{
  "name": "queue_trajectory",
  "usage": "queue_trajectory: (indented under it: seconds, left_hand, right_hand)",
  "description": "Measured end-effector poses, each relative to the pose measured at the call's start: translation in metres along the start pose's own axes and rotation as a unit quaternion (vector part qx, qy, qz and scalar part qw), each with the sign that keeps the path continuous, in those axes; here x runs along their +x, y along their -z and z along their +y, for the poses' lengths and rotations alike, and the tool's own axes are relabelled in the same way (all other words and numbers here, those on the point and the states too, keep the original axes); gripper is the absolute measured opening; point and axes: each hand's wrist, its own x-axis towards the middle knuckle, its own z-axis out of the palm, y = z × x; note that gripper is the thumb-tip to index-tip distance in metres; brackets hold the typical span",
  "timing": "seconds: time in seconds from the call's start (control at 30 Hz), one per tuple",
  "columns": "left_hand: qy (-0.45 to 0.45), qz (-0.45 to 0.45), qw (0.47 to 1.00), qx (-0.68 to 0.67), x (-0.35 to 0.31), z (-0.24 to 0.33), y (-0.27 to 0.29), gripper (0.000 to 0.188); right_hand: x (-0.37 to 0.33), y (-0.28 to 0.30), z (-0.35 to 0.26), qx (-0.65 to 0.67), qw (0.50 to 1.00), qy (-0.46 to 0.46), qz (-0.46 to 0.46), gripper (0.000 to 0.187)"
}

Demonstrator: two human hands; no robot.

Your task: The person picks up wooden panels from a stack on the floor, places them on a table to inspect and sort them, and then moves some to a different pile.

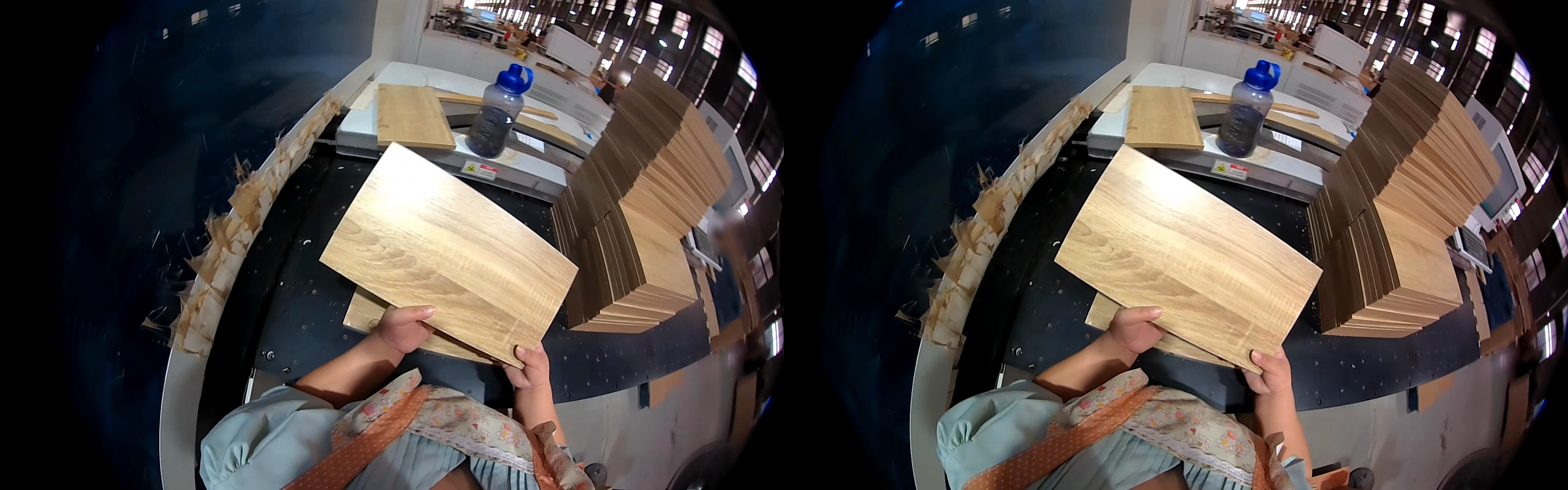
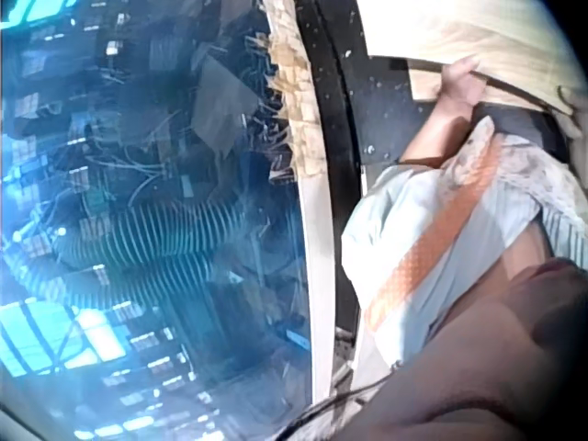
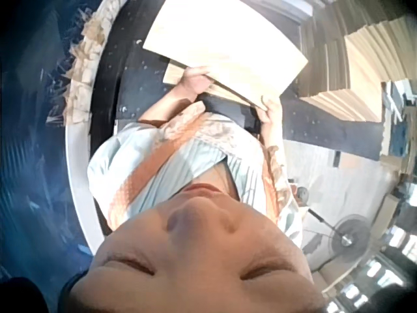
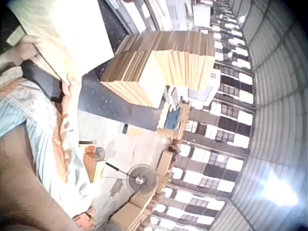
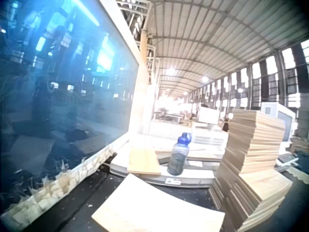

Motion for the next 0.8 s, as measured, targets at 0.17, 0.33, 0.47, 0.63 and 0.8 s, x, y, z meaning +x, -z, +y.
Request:
queue_trajectory:
  seconds: [0.17, 0.33, 0.47, 0.63, 0.8]
  left_hand:
    - [-0.003, -0.007, 1.0, 0.011, 0.004, -0.001, -0.007, 0.059]
    - [0.004, -0.02, 1.0, 0.004, 0.011, -0.005, -0.011, 0.059]
    - [0.01, -0.011, 1.0, -0.007, 0.013, -0.006, -0.01, 0.059]
    - [0.01, 0.014, 0.998, 0.06, 0.014, -0.01, -0.01, 0.056]
    - [0.059, 0.072, 0.995, 0.033, 0.018, -0.007, 0.011, 0.049]
  right_hand:
    - [0.002, 0.008, -0.003, 0.019, 0.999, -0.008, -0.035, 0.062]
    - [0.003, 0.011, -0.002, 0.026, 0.999, 0.014, -0.033, 0.062]
    - [0.003, 0.017, -0.001, 0.021, 0.999, 0.011, -0.025, 0.063]
    - [-0.001, 0.015, -0.004, 0.008, 0.999, 0.024, -0.027, 0.067]
    - [0.006, 0.008, -0.008, 0.004, 0.999, 0.034, -0.012, 0.067]
